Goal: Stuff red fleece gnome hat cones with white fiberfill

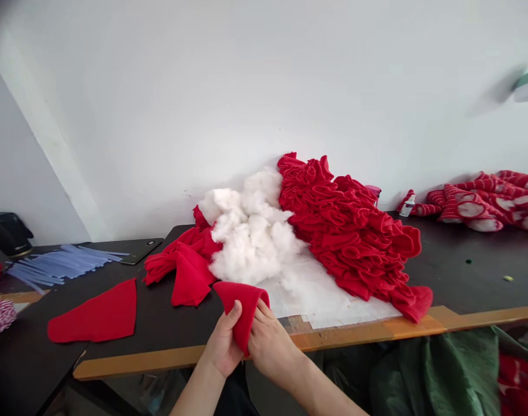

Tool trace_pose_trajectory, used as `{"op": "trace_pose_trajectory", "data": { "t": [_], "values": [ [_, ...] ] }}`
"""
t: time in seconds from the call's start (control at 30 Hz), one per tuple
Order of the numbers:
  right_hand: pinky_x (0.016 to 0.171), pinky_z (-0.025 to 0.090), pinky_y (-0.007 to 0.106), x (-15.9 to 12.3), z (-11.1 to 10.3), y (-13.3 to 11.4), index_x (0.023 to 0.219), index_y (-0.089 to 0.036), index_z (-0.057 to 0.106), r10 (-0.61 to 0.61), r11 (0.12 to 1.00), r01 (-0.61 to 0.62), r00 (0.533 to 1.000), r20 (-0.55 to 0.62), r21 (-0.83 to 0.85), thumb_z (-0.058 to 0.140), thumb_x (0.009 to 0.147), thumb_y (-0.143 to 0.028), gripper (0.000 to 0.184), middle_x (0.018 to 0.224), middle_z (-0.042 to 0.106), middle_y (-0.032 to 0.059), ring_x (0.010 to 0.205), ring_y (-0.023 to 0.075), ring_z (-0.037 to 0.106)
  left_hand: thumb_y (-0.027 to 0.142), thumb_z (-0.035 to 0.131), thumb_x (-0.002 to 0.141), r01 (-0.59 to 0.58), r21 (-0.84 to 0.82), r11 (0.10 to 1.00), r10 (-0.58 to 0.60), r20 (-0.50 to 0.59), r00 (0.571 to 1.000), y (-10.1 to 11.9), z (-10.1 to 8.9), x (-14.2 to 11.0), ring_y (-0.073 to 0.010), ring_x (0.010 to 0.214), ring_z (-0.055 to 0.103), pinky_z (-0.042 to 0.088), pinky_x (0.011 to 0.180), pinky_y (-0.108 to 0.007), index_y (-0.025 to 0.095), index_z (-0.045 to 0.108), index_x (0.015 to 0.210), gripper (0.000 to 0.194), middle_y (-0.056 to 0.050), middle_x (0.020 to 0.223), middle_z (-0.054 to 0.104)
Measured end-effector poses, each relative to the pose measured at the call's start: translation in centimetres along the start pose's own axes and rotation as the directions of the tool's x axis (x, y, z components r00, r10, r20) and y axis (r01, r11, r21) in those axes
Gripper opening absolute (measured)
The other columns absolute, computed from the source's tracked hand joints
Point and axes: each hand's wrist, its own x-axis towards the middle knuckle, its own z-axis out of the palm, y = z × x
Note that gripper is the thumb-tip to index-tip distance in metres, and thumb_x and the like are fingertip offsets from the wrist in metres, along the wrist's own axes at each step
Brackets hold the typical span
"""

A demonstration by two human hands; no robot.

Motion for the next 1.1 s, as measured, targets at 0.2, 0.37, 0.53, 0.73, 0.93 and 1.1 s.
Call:
{"op": "trace_pose_trajectory", "data": {
  "t": [0.2, 0.37, 0.53, 0.73, 0.93, 1.1],
  "values": [
    [0.098, 0.047, 0.04, -2.9, 0.1, -1.1, 0.127, -0.022, 0.048, 0.229, 0.972, -0.203, 0.934, -0.273, 0.12, 0.041, 0.085, -0.002, 0.047, 0.133, 0.044, 0.0109, 0.124, 0.0265, 0.044, 0.046, 0.059, 0.079, 0.123, -0.171, 0.978, -0.127, -0.01, 0.992, 0.8, 0.6, 0.7, -0.0278, 0.095, 0.064, 0.05, 0.083, -0.035, 0.005, 0.064, 0.099, 0.045, -0.017, 0.092, 0.07],
    [0.102, 0.044, 0.042, -1.5, 0.3, -1.3, 0.136, -0.019, 0.037, 0.366, 0.902, -0.323, 0.924, -0.112, 0.285, 0.034, 0.089, -0.006, 0.049, 0.133, 0.047, 0.0134, 0.126, 0.0249, 0.043, 0.037, 0.062, 0.08, 0.05, -0.221, 0.974, -0.073, -0.096, 0.993, 0.8, 1.1, 0.6, -0.0201, 0.088, 0.066, 0.048, 0.087, -0.03, 0.008, 0.065, 0.097, 0.034, -0.013, 0.093, 0.07],
    [0.092, 0.046, 0.058, -0.5, 0.8, -0.2, 0.13, -0.016, 0.046, 0.062, 0.997, -0.06, 0.997, -0.035, 0.044, 0.037, 0.083, -0.005, 0.049, 0.116, 0.062, 0.0161, 0.11, 0.032, 0.054, 0.036, 0.067, 0.076, -0.007, -0.078, 0.997, 0.003, -0.045, 0.999, 0.0, 1.0, -0.4, -0.0244, 0.1, 0.063, 0.044, 0.093, -0.035, 0.012, 0.064, 0.098, 0.033, -0.012, 0.095, 0.07],
    [0.091, 0.05, 0.049, -1.1, -0.2, 0.0, 0.123, -0.018, 0.052, 0.077, 0.993, -0.064, 0.986, -0.147, 0.097, 0.039, 0.085, -0.008, 0.041, 0.111, 0.063, 0.0131, 0.105, 0.0282, 0.057, 0.044, 0.065, 0.075, 0.029, -0.035, 0.999, -0.03, -0.021, 0.999, -0.1, 0.9, -0.5, -0.0285, 0.106, 0.059, 0.042, 0.096, -0.039, 0.01, 0.065, 0.097, 0.04, -0.015, 0.099, 0.069],
    [0.086, 0.053, 0.046, -1.6, 0.0, -0.7, 0.122, -0.017, 0.053, 0.112, 0.992, -0.099, 0.974, -0.196, 0.074, 0.034, 0.085, -0.003, 0.043, 0.105, 0.064, 0.0137, 0.107, 0.0281, 0.055, 0.061, 0.053, 0.076, 0.147, -0.135, 0.98, -0.16, -0.088, 0.983, 0.1, 1.5, -0.2, -0.0305, 0.108, 0.058, 0.045, 0.094, -0.042, 0.009, 0.066, 0.099, 0.058, -0.016, 0.1, 0.069],
    [0.084, 0.048, 0.061, -1.8, 0.8, 0.1, 0.12, -0.018, 0.055, 0.088, 0.991, -0.099, 0.989, -0.121, -0.09, 0.035, 0.082, -0.001, 0.046, 0.098, 0.068, 0.0125, 0.098, 0.0324, 0.059, 0.058, 0.053, 0.078, 0.153, -0.084, 0.985, -0.162, -0.117, 0.98, -0.9, 1.6, -0.3, -0.0297, 0.108, 0.059, 0.046, 0.094, -0.04, 0.008, 0.066, 0.1, 0.056, -0.017, 0.102, 0.069]
  ]
}}
